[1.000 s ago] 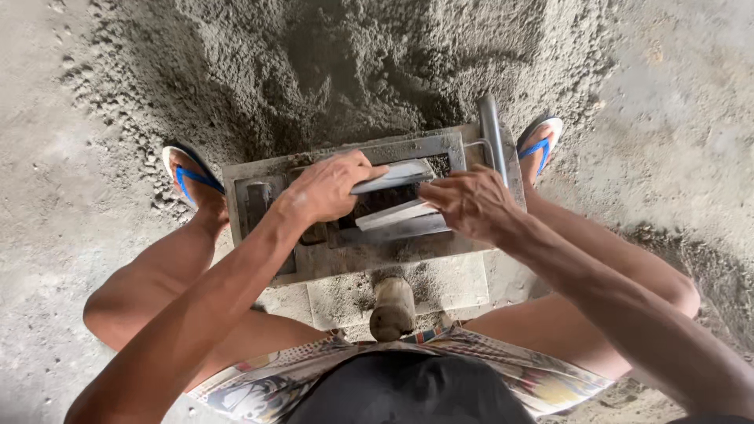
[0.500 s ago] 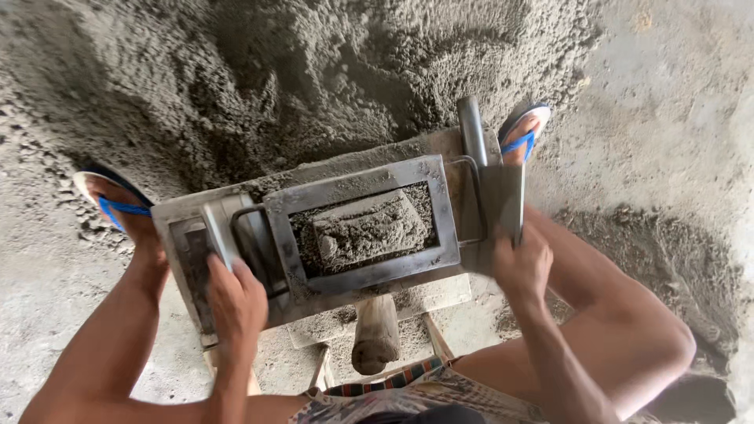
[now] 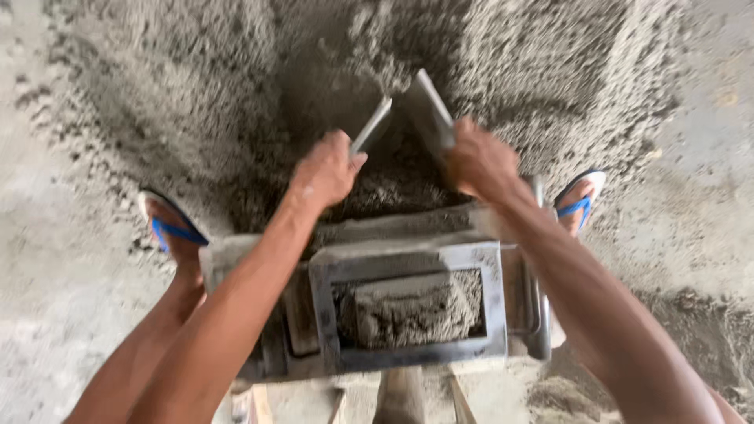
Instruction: The person scoops wet cement from a pile on the floor into a rectangular metal mold using two trowels. They level the cement by scraping the excess off the top with a straight metal bar, then lift the mold and invert it to release a formed cement brick onto a stack of similar bricks.
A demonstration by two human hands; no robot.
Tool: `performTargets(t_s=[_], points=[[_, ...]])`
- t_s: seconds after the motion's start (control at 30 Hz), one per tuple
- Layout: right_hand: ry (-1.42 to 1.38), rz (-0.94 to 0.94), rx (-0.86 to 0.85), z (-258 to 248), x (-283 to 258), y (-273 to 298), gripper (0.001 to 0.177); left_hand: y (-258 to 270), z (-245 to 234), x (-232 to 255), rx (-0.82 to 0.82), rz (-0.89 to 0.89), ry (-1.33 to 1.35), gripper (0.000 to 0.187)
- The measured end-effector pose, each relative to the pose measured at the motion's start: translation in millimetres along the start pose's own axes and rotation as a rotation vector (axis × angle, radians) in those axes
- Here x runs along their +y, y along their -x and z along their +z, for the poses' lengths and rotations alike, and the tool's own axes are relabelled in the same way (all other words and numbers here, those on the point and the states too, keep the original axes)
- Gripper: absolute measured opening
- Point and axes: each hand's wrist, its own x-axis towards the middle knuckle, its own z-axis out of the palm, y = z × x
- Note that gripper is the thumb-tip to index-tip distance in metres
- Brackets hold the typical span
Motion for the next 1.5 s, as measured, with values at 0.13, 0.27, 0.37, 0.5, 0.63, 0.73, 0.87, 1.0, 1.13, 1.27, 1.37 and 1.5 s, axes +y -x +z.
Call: performTargets(t_s=[0.13,0.27,0.37,0.5,0.63,0.73,0.87,1.0,1.13,1.27,1.37,1.5], points=[[-0.253,0.232,0.290,14,42,63,0.015,82,-56,7,0.225,-0.233,0.229,0.028],[-0.418,-0.030,0.570,50,75,166,0.023,194,-39,25,0.153,-0.546,0.435,0.040],[-0.455,0.133,0.421,70,73,196,0.026,215,-16,30,0.139,-0.589,0.354,0.043],[-0.568,0.167,0.425,100,91,190,0.017,222,14,18,0.273,-0.538,0.164,0.040],[-0.489,0.084,0.467,111,107,192,0.013,226,28,-2,0.303,-0.490,0.197,0.040],[-0.168,0.128,0.512,67,100,196,0.026,222,-11,23,0.456,-0.507,0.187,0.028],[-0.137,-0.052,0.549,35,25,205,0.022,235,-22,3,0.487,-0.479,0.199,0.030],[-0.243,-0.398,0.459,-3,-128,215,0.033,267,-70,-48,0.666,-0.392,-0.243,0.021],[-0.189,-0.630,0.274,31,-275,226,0.047,368,-93,-92,0.697,-0.754,0.302,0.025],[-0.056,-0.760,0.184,116,-389,257,0.039,434,3,-193,0.604,-0.886,0.258,0.046],[0.146,-0.776,-0.149,210,-419,276,0.058,471,93,-208,0.423,-1.075,0.422,0.062],[0.285,-0.596,-0.666,296,-395,293,0.048,487,218,-198,0.060,-1.304,0.557,0.075]])
